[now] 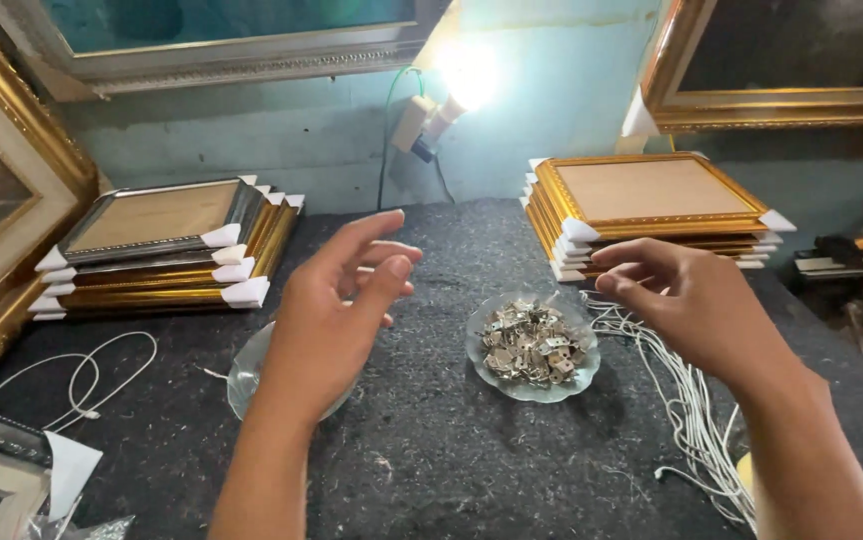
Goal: Assembling small metal hangers onto strings for picture frames.
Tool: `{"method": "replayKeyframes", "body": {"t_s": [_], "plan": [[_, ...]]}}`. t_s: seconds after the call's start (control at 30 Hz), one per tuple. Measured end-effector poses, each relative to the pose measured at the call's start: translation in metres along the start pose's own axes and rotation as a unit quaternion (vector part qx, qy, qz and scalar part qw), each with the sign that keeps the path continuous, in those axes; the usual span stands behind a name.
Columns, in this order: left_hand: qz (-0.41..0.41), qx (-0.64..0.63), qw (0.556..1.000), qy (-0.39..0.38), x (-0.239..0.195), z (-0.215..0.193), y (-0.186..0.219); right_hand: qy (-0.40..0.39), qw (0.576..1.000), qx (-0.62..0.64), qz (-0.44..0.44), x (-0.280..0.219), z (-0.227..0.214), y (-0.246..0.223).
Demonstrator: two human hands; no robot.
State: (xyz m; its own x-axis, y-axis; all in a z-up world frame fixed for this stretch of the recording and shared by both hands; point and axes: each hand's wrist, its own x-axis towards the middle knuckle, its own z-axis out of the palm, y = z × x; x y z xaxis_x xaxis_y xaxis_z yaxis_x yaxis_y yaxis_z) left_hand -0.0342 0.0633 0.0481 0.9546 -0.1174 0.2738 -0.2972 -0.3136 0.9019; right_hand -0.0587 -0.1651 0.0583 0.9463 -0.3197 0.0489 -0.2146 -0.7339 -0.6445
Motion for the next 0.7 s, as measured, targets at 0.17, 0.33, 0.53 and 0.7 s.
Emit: {"method": "replayKeyframes", "body": {"t_s": [0.17, 0.33, 0.53, 0.7], "plan": [[-0.04, -0.123, 0.991, 0.026, 0.023, 0.041, 0.001, -0.011, 1.0, 0.009, -0.026, 0.018, 0.009, 0.023], [-0.014, -0.189, 0.98, -0.054, 0.038, 0.09, -0.039, -0.036, 0.992, -0.021, -0.12, 0.05, 0.027, 0.051], [-0.014, -0.066, 0.994, -0.083, 0.055, 0.107, -0.082, -0.071, 0.983, -0.095, -0.143, 0.075, 0.054, 0.067], [-0.044, -0.023, 0.997, -0.055, 0.059, 0.113, -0.098, -0.106, 0.969, -0.143, -0.17, 0.076, 0.077, 0.072]]}}
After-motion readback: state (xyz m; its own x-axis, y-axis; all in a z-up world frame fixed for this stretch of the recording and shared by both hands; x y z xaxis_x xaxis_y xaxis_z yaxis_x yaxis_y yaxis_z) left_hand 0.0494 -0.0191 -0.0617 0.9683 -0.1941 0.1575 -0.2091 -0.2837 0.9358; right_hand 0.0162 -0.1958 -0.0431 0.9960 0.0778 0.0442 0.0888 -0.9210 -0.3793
